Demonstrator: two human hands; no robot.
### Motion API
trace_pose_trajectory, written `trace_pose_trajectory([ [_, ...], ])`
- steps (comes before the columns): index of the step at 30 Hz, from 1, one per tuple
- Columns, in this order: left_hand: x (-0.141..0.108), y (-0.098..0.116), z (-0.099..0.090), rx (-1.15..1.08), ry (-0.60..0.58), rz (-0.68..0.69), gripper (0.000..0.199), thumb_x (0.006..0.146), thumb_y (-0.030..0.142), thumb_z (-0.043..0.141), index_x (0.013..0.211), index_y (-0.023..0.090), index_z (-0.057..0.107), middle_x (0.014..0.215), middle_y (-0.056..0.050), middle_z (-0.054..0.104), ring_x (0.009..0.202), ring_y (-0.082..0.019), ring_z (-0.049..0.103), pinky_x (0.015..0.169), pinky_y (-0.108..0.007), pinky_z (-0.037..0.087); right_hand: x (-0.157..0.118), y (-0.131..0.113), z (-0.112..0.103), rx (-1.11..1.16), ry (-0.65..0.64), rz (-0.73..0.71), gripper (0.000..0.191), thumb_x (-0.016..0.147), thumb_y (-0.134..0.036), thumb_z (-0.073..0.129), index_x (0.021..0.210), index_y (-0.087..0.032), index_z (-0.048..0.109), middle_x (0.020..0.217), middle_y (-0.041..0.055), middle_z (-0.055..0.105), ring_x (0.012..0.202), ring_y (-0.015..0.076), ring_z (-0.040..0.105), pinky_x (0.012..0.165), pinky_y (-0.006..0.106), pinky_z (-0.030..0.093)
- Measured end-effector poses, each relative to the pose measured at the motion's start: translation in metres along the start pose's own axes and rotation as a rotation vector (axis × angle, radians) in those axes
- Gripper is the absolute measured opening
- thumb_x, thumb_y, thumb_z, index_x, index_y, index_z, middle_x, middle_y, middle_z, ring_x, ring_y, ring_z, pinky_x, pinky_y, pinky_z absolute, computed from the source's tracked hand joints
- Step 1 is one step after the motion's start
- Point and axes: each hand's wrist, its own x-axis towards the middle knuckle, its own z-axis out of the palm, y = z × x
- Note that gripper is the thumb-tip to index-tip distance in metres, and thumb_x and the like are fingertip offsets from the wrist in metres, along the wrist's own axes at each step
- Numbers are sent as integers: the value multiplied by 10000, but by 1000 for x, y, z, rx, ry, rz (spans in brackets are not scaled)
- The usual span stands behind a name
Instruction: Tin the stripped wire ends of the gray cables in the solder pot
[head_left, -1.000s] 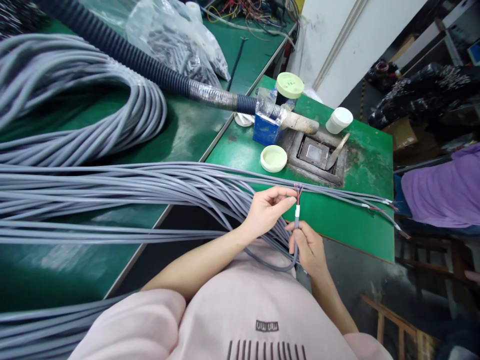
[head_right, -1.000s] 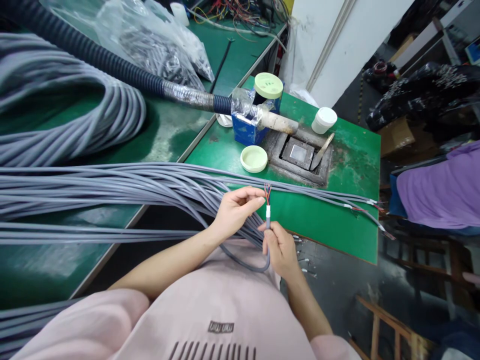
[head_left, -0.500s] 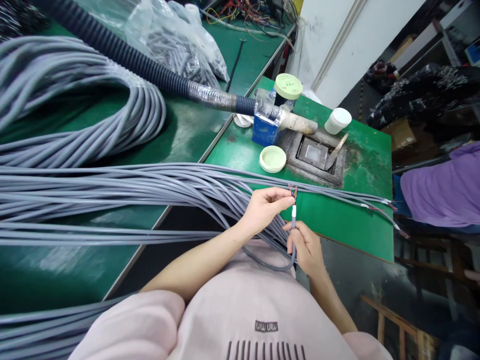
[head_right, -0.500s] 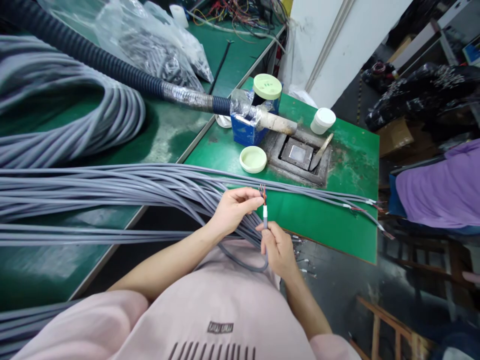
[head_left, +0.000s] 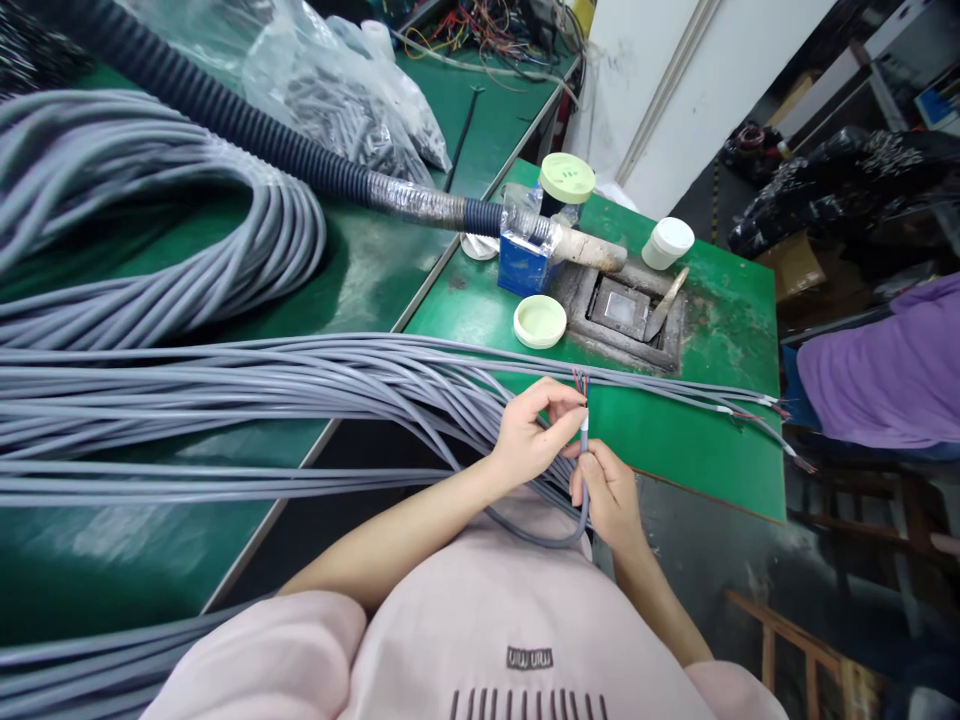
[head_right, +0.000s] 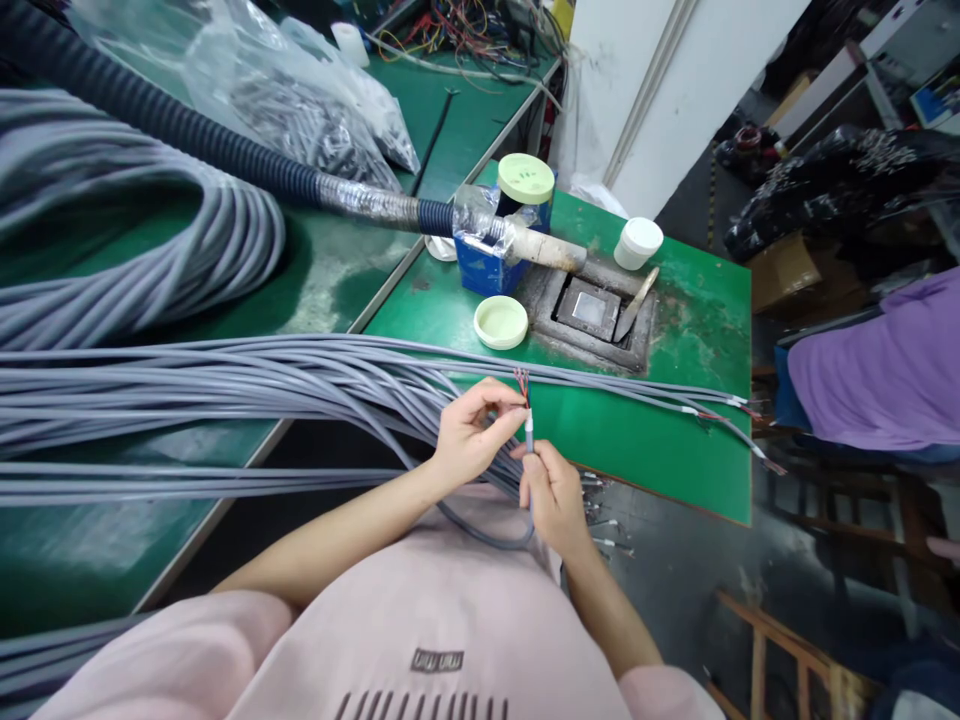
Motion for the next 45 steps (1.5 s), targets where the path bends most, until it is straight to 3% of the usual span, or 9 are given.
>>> trace_pose_trajectory([
  [3,1,0,0,73,-9,45,115,776,264,725,843,180,683,742,-9,599,657,-108,534,635,-237,442,0,-4,0,-49,2,-10,306,1006,-390,370,983,-193,603,505,-66,511,462,110,494,543,240,394],
  [8,5,2,4,-144,45,-201,199,734,277,765,786,160,614,679,25,573,596,-76,494,580,-198,418,0,-8,3,-83,5,-29,297,1003,-373,371,972,-195,607,511,-66,510,459,104,495,534,229,395],
  [15,8,4,6,-508,-28,-527,223,683,247,779,726,146,584,598,35,594,497,-56,514,517,-174,422,-2,-4,3,-46,-21,-31,297,1004,-374,374,998,-194,610,510,-65,510,457,108,491,527,234,390],
  [22,10,3,7,-481,-8,-537,191,667,206,740,709,155,561,597,43,589,481,-59,510,506,-183,420,-4,-4,4,-88,-32,-32,288,1002,-360,376,1013,-200,615,523,-62,517,466,107,496,531,235,388],
  [28,11,6,2,-190,-7,-271,163,692,228,760,733,150,623,622,39,548,558,-60,467,551,-183,387,-1,-8,2,-114,-15,-22,288,1000,-353,372,986,-196,614,500,-68,500,448,105,488,524,230,396],
  [36,12,11,-9,-36,-78,-94,107,771,267,718,815,174,686,746,-9,612,624,-102,523,601,-230,428,2,-8,2,-118,-26,-7,296,987,-374,402,959,-192,634,487,-64,500,441,103,492,519,231,403],
  [39,12,10,-13,171,-142,123,62,802,250,704,842,208,726,783,-37,683,707,-146,601,700,-286,464,7,-8,-2,113,-43,66,316,953,-456,467,1025,-190,621,491,-59,521,437,116,500,498,244,425],
  [42,8,8,-13,275,-265,314,93,815,208,687,873,247,749,835,-49,732,777,-170,648,770,-330,465,18,-13,-9,425,-84,111,460,885,-578,520,1131,-195,586,521,-54,539,399,121,468,424,259,424],
  [45,2,5,-8,254,-251,357,87,804,214,704,851,263,760,761,-39,713,729,-157,636,728,-321,461,30,-21,-12,525,-61,109,464,845,-573,581,1096,-185,629,457,-74,468,349,104,380,369,249,372],
])
